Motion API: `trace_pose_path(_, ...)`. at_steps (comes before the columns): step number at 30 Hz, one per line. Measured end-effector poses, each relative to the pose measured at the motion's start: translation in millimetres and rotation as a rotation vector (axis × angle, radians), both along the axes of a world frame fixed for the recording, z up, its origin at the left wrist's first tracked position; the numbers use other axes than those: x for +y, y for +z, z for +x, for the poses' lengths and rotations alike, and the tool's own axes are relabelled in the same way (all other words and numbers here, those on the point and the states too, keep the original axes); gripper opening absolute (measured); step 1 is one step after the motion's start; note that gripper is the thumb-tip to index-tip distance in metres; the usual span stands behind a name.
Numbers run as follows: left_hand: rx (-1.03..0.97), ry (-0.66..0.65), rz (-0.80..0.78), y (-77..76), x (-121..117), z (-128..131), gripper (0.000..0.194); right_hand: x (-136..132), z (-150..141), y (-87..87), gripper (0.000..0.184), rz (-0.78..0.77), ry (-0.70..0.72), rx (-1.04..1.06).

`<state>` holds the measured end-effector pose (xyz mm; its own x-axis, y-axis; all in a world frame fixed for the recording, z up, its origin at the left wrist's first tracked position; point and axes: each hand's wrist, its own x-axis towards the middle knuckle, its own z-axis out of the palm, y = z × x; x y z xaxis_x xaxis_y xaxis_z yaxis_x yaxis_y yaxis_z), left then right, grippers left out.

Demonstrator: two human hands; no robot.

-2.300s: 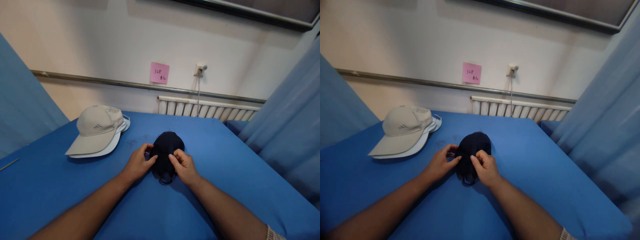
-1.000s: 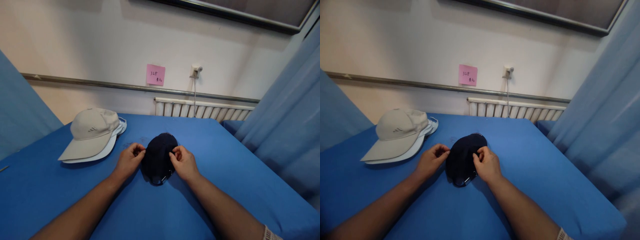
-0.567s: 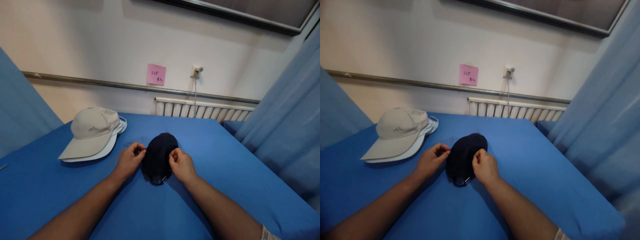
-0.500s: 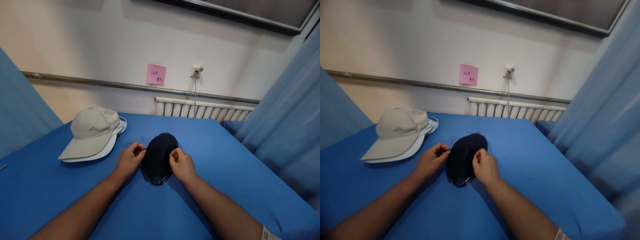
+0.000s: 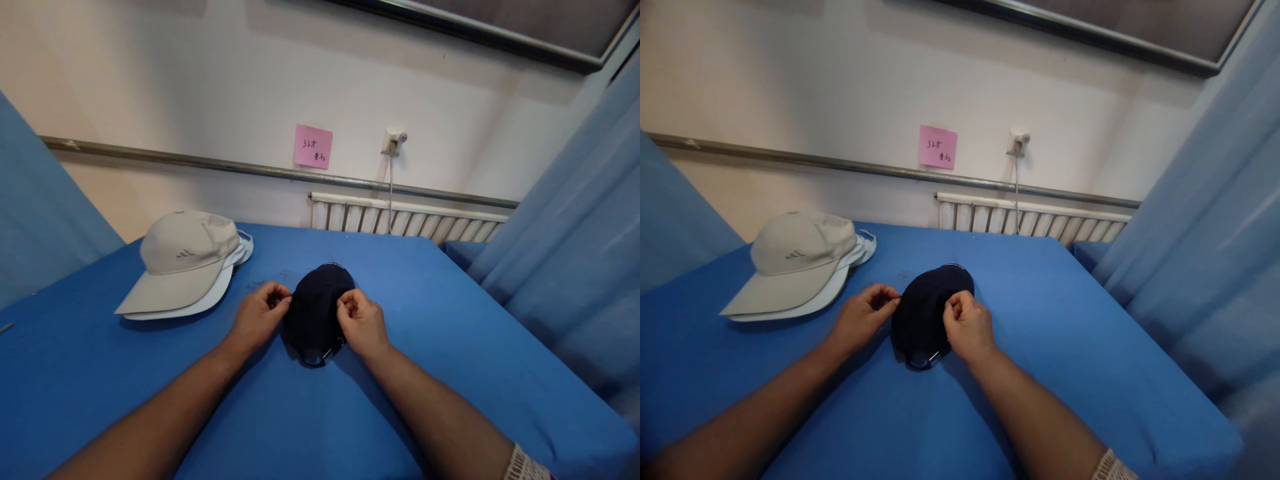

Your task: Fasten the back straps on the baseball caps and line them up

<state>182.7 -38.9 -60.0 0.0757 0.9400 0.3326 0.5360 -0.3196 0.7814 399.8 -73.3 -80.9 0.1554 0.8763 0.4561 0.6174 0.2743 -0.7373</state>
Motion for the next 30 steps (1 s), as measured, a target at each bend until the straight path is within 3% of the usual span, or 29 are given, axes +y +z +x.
trace_pose_path(6, -0.01, 0.005, -0.024, 0.3, 1.2, -1.1, 0.017, -4.3, 20.9, 6.1, 0.007, -0.255, 0.057, -0.218)
trace_pose_path(15, 0.016, 0.008, -0.05, 1.6, -0.7, 1.6, 0.016, -8.1, 8.9, -3.4, 0.019, -0.388, 0.116, -0.545)
trace_pose_path(25, 0.007, -0.015, -0.07, 2.6, -1.8, 3.8, 0.016, 4.0, -0.6, -11.0, 0.011, -0.39, 0.076, -0.672)
trace_pose_path(30, -0.041, -0.006, -0.059, 1.9, 1.7, -0.7, 0.017, -4.8, 12.7, 5.3, 0.011, -0.357, 0.061, -0.53)
